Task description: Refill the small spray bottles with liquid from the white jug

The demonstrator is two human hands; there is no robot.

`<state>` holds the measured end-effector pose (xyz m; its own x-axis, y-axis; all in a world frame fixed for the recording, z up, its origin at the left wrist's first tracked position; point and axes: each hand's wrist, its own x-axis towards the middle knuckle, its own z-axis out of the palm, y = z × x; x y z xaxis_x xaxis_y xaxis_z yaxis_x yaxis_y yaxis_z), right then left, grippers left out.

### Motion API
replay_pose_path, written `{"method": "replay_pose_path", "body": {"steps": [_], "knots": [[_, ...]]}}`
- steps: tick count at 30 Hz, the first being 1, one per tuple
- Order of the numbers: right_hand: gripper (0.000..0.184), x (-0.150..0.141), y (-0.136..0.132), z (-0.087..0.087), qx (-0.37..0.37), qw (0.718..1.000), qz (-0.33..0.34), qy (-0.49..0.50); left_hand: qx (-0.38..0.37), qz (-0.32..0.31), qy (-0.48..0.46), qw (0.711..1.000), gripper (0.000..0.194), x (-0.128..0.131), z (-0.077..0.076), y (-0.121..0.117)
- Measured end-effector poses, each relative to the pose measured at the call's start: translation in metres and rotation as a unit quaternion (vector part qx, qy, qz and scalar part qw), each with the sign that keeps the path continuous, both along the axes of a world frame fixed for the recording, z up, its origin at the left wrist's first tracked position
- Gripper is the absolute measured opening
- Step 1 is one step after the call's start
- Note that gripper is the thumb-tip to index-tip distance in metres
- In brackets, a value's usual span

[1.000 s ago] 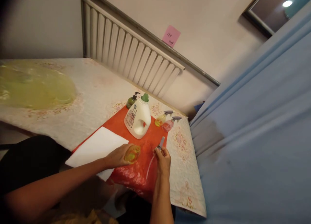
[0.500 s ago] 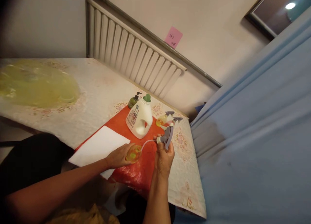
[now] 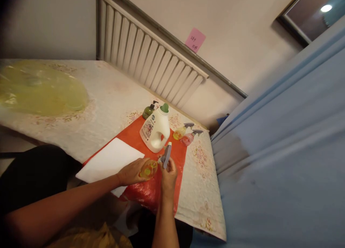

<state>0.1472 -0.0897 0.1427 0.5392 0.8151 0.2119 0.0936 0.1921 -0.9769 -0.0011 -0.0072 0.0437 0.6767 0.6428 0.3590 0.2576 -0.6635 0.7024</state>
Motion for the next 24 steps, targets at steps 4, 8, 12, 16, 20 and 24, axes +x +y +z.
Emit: {"method": "replay_pose_path", "body": {"steps": [4,8,12,16,20,24], "knots": [[0.034,-0.003,-0.003,-0.018,-0.036,0.999,0.015,-0.008,0.008,-0.013,-0.001,1.000,0.075,0.000,-0.001,0.001],[0.031,-0.006,-0.003,-0.024,-0.047,0.999,0.016,-0.004,0.012,-0.009,-0.001,1.000,0.070,0.000,0.000,0.000],[0.030,-0.006,-0.002,-0.025,-0.051,0.998,0.021,-0.015,0.007,-0.002,-0.002,1.000,0.076,0.000,0.000,-0.001],[0.030,-0.005,0.000,-0.025,-0.057,0.998,0.021,-0.031,0.010,-0.005,-0.005,1.000,0.078,0.000,-0.004,0.000],[0.031,-0.006,0.000,-0.024,-0.070,0.996,0.022,-0.050,0.016,-0.005,-0.011,1.000,0.078,0.001,-0.007,0.001],[0.029,-0.007,0.001,-0.021,-0.081,0.994,0.028,-0.072,0.014,-0.011,-0.013,1.000,0.076,0.000,-0.007,0.002]]}}
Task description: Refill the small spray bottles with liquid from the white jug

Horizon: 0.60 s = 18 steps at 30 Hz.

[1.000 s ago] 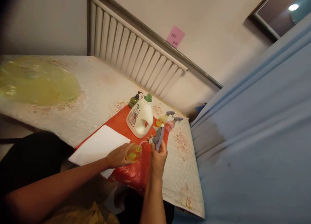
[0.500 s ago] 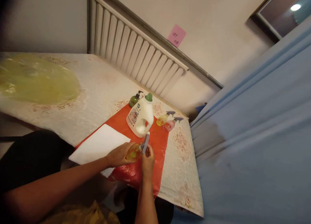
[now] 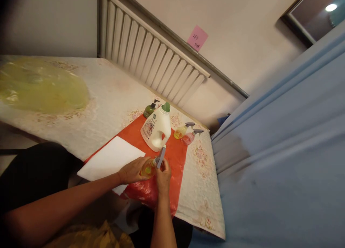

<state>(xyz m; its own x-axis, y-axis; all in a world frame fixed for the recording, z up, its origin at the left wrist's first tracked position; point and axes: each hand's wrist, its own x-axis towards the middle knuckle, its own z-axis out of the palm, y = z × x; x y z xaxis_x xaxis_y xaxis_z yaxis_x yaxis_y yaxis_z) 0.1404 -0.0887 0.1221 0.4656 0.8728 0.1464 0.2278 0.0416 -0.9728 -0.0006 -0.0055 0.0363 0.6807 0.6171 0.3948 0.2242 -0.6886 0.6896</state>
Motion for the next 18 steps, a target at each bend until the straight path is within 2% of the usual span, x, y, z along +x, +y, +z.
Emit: {"method": "replay_pose_path", "body": {"steps": [11,18], "knots": [[0.020,0.0085,0.0021,0.0032,-0.007,0.997,0.048,-0.052,-0.015,-0.008,0.007,1.000,0.076,-0.0007,0.0021,0.0009],[0.017,0.0023,0.0040,-0.0051,0.015,0.998,-0.011,-0.058,-0.020,-0.011,0.005,1.000,0.067,-0.0013,0.0044,0.0005]]}}
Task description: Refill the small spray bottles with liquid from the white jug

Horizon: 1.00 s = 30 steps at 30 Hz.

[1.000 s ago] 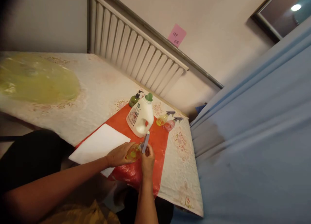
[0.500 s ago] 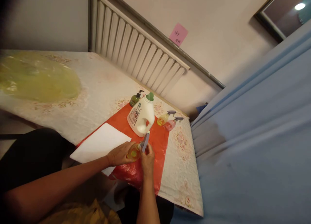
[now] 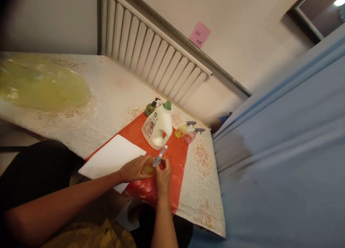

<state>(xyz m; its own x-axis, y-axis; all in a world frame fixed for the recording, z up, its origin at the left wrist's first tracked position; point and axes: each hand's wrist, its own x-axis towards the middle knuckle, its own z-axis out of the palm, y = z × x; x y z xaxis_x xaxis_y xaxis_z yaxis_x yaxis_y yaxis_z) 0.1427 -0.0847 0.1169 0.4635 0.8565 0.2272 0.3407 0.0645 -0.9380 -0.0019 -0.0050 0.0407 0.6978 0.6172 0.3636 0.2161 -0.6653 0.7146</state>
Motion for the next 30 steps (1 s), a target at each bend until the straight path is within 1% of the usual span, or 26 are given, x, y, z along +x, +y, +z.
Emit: {"method": "replay_pose_path", "body": {"steps": [3,7,10,15,18,20,24,27,30], "knots": [[0.017,0.001,-0.001,0.000,-0.001,1.000,0.011,-0.006,0.005,0.003,-0.009,1.000,0.072,0.000,-0.002,0.000],[0.014,0.007,-0.002,0.006,-0.001,0.998,0.029,-0.050,0.010,0.007,-0.006,1.000,0.074,0.000,-0.003,0.000],[0.015,0.010,-0.002,0.008,-0.010,0.998,0.036,-0.057,0.010,0.006,0.004,1.000,0.076,0.000,-0.003,0.000],[0.021,0.010,-0.002,0.006,-0.023,0.997,0.052,-0.049,0.005,0.009,0.006,1.000,0.077,-0.001,-0.001,-0.001],[0.022,0.010,-0.003,0.005,-0.024,0.997,0.056,-0.048,0.005,0.011,-0.001,1.000,0.074,0.000,-0.001,-0.001],[0.022,0.011,-0.004,0.005,-0.024,0.996,0.063,-0.052,0.011,0.011,0.004,1.000,0.074,0.000,-0.003,-0.001],[0.021,0.013,-0.004,0.005,-0.024,0.994,0.082,-0.074,0.026,0.011,0.016,0.999,0.079,0.001,-0.007,0.000],[0.018,0.014,-0.004,0.007,-0.023,0.991,0.082,-0.099,0.028,0.007,0.014,0.999,0.080,0.001,-0.009,0.001],[0.016,0.013,-0.003,0.009,-0.018,0.991,0.074,-0.113,0.022,0.007,0.013,1.000,0.078,0.001,-0.008,0.001]]}}
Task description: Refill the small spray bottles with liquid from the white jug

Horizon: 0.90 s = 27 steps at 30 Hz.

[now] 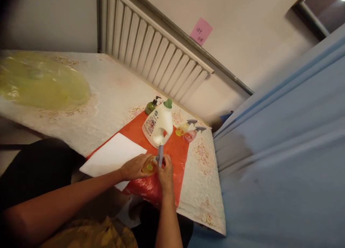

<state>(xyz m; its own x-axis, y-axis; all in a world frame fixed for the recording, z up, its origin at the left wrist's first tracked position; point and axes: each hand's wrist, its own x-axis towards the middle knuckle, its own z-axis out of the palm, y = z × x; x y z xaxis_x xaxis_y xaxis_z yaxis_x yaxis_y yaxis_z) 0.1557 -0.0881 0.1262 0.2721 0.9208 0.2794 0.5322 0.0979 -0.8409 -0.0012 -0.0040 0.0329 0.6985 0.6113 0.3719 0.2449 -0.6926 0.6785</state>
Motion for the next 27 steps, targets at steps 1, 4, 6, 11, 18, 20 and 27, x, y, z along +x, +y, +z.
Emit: {"method": "replay_pose_path", "body": {"steps": [1,4,6,11,18,20,27], "knots": [[0.015,-0.001,0.000,0.001,0.001,1.000,-0.004,0.000,-0.003,0.002,0.002,1.000,0.078,0.000,0.001,0.000],[0.015,-0.004,0.002,0.000,0.000,1.000,-0.024,0.009,-0.006,0.008,0.004,1.000,0.078,-0.001,0.004,-0.001],[0.016,-0.007,0.004,-0.004,0.002,0.999,-0.051,0.012,-0.004,0.009,-0.002,1.000,0.074,0.000,0.005,-0.002],[0.021,-0.012,0.010,-0.017,0.026,0.990,-0.142,0.003,0.005,0.001,-0.014,1.000,0.062,0.002,0.005,-0.002],[0.019,-0.019,0.010,-0.024,0.045,0.988,-0.147,-0.010,0.006,-0.003,-0.022,1.000,0.059,0.002,0.005,-0.001],[0.020,-0.019,0.010,-0.025,0.056,0.989,-0.136,-0.017,0.004,-0.003,-0.030,1.000,0.061,0.002,0.004,-0.001],[0.013,-0.017,0.012,-0.029,0.045,0.987,-0.151,-0.040,0.017,0.000,-0.032,0.999,0.066,0.001,0.004,-0.001]]}}
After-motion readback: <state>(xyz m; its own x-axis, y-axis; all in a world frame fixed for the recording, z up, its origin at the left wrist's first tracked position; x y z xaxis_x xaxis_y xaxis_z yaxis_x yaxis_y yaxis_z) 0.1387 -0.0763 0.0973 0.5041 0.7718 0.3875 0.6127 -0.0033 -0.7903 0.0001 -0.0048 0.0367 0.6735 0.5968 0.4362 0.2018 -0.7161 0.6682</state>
